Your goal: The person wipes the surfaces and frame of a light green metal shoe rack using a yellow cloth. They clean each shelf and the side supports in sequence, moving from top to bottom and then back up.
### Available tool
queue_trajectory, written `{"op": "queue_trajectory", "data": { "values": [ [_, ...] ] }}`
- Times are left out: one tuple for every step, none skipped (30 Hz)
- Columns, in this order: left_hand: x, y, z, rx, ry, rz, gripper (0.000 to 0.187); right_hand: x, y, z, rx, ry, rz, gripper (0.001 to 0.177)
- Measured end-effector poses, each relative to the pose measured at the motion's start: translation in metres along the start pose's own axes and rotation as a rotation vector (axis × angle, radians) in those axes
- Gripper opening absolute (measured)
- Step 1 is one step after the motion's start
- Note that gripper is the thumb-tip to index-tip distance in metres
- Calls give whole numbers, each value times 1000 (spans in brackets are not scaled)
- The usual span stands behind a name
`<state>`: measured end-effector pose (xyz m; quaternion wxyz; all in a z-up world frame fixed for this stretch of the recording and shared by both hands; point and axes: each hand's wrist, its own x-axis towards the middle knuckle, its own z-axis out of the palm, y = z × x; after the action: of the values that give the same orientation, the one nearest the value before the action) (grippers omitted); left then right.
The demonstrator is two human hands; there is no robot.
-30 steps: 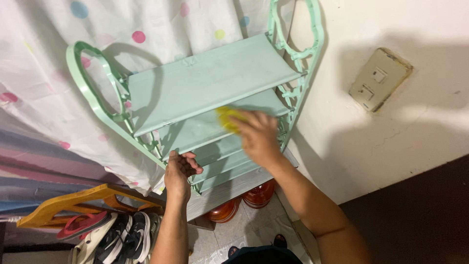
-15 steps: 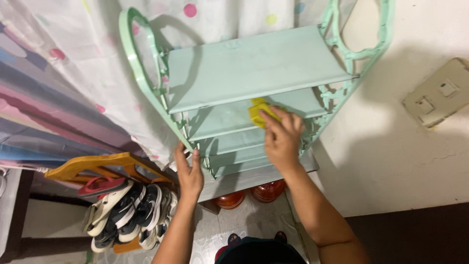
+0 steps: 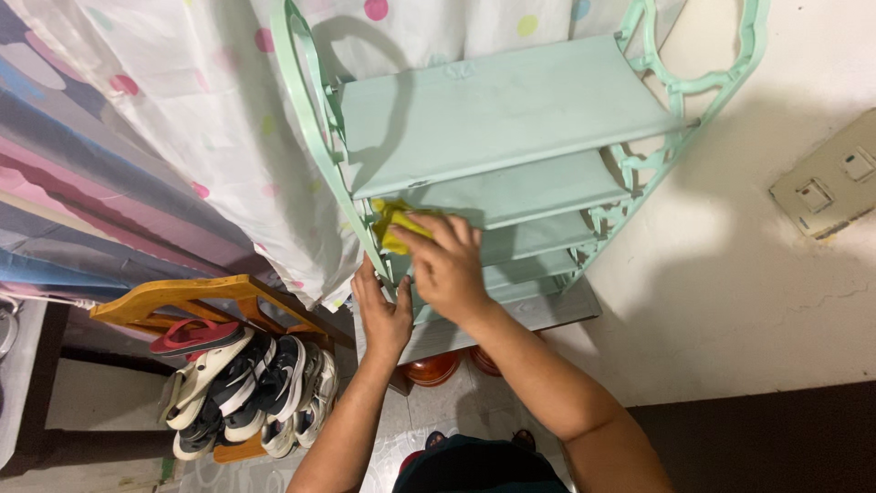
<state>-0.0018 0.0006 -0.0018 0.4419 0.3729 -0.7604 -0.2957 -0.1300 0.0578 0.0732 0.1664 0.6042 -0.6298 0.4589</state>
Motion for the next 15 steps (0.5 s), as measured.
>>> {"op": "queue_trajectory", "data": {
  "values": [
    [0,-1,2,-11,-18,-35,81,1,-3,3,11,-24,-3,43],
    [0,-3,3,-23,-35,-69,81,0,-7,6,38,1,-14,42],
    [-1,-5,3,-34,-54,-103,82,-5,-13,7,66,25,-26,41],
    [0,-8,2,-21,-33,-8,81,-9,-16,8,93,53,-38,41],
    [0,-11,1,-9,-13,88,81,-14,-17,7,121,76,-31,41],
    [1,-14,0,2,9,180,80,-20,-15,7,149,93,-26,42],
    [3,-17,1,12,-2,186,76,-26,-12,6,178,111,-21,43],
    [2,-22,-1,24,-18,193,71,-35,-10,8,177,97,-1,42],
    [1,-26,-1,36,-34,200,66,-45,-7,9,177,84,18,42],
    [1,-29,-1,25,-53,190,65,-54,-4,11,179,67,36,42],
    [1,-33,0,15,-71,180,63,-62,-1,13,179,35,67,42],
    [1,-35,-1,4,-88,168,62,-69,0,16,179,2,97,42],
    [0,-37,-2,-6,-98,173,63,-74,2,18,180,-32,126,42],
    [0,-38,-1,-16,-105,181,63,-75,5,21,178,-83,148,41],
    [1,-39,-2,-26,-112,189,64,-74,10,24,177,-135,169,39]
  ]
}}
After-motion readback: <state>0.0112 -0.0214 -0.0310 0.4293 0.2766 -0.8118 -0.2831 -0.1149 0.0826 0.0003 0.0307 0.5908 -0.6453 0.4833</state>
